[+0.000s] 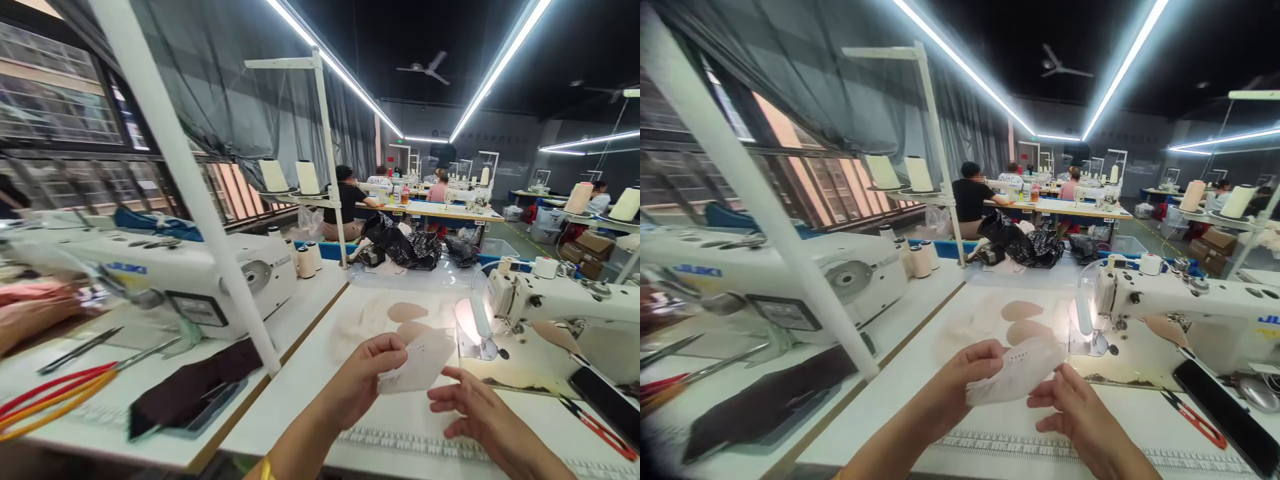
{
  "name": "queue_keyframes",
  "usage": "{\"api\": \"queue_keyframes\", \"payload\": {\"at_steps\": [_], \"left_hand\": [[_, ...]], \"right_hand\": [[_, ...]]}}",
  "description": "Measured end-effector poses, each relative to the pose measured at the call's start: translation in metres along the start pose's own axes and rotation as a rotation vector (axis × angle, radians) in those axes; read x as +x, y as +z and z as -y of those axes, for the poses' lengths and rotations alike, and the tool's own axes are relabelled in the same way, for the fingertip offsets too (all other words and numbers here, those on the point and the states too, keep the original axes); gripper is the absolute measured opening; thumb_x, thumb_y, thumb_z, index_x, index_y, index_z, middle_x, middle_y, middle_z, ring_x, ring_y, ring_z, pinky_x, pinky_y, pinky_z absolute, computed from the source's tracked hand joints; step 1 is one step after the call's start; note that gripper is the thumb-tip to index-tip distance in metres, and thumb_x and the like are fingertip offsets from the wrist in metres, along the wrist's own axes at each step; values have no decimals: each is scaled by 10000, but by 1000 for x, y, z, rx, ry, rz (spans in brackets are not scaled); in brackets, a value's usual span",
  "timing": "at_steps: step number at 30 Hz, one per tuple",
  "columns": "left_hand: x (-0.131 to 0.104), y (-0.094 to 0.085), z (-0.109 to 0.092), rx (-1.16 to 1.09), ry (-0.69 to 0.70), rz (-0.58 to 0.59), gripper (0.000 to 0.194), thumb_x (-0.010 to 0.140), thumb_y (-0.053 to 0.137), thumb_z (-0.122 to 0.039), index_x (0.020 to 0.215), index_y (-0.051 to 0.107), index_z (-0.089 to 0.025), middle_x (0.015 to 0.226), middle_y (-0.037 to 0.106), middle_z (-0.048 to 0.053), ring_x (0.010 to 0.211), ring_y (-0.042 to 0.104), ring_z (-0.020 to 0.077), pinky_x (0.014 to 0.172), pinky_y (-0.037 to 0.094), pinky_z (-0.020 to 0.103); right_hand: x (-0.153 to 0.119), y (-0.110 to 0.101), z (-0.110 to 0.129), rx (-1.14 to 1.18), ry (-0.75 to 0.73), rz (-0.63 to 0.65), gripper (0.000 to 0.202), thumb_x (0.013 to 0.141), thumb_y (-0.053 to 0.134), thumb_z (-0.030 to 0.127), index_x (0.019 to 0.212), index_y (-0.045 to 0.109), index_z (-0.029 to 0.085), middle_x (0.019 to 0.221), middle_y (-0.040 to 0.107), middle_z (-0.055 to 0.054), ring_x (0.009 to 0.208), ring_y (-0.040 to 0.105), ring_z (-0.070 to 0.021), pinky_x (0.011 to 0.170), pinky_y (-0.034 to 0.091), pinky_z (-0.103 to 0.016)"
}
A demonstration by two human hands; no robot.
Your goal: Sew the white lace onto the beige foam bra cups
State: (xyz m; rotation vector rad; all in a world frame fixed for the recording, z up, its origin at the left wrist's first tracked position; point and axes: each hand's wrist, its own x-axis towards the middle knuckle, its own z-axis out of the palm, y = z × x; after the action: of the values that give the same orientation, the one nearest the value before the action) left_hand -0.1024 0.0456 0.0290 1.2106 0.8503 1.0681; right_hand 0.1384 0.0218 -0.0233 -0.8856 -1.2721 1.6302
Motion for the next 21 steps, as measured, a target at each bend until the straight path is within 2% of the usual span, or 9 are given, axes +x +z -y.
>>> {"api": "queue_keyframes", "payload": {"at_steps": [2,4,7,9,11,13,15,16,21], "left_hand": [[-1,6,12,-96,-112,95,374,697,868,-456,701,624,-172,682,592,1,627,520,134,617,411,255],[1,9,24,-150,-205,187,377,734,861,-469,738,638,-166,724,601,5,682,541,143,671,434,260],[7,16,39,-121,-218,256,396,826,810,-529,959,675,-180,862,649,18,815,583,166,771,450,273],[12,25,43,-79,-176,229,427,807,842,-521,1011,665,-190,881,659,12,821,579,163,757,431,259],[14,36,42,-64,-152,156,440,761,871,-532,897,658,-172,809,633,3,756,545,152,704,404,247],[14,46,37,-76,-153,76,486,731,867,-584,768,628,-162,738,584,-7,707,504,145,670,391,248],[12,54,33,-83,-161,28,515,718,857,-622,742,623,-164,731,573,-6,712,499,150,672,404,254],[11,57,33,-81,-160,19,525,706,860,-632,728,616,-167,722,569,-9,708,496,151,667,409,253],[15,59,40,-51,-106,55,546,669,853,-679,731,639,-181,708,591,-5,679,519,163,655,459,273]], "right_hand": [[6,8,0,118,-49,-105,557,824,777,675,1142,697,225,996,721,-104,884,664,-247,715,531,-358],[8,9,-1,132,-112,-198,516,803,818,636,1076,689,218,921,705,-63,802,627,-205,688,503,-318],[6,4,-2,41,-151,-206,456,839,798,606,1041,668,219,836,669,-14,738,576,-176,682,472,-295],[2,-1,-4,-21,-154,-150,427,884,748,609,1045,652,226,833,654,-5,744,570,-178,722,478,-307],[0,-7,-8,-88,-168,-153,417,921,693,618,1069,631,233,856,637,-7,764,563,-184,750,481,-319],[-3,-12,-13,-189,-200,-279,442,922,673,635,1109,605,241,897,617,-15,795,557,-195,743,479,-317],[-6,-15,-17,-280,-226,-417,478,905,673,659,1138,583,250,935,606,-27,837,565,-213,729,484,-317],[-7,-14,-18,-298,-234,-444,486,901,670,666,1146,578,256,951,607,-34,858,572,-221,727,490,-319],[-12,-4,-16,-241,-225,-262,430,871,726,632,1034,620,250,938,613,-25,872,562,-218,788,484,-332]]}}
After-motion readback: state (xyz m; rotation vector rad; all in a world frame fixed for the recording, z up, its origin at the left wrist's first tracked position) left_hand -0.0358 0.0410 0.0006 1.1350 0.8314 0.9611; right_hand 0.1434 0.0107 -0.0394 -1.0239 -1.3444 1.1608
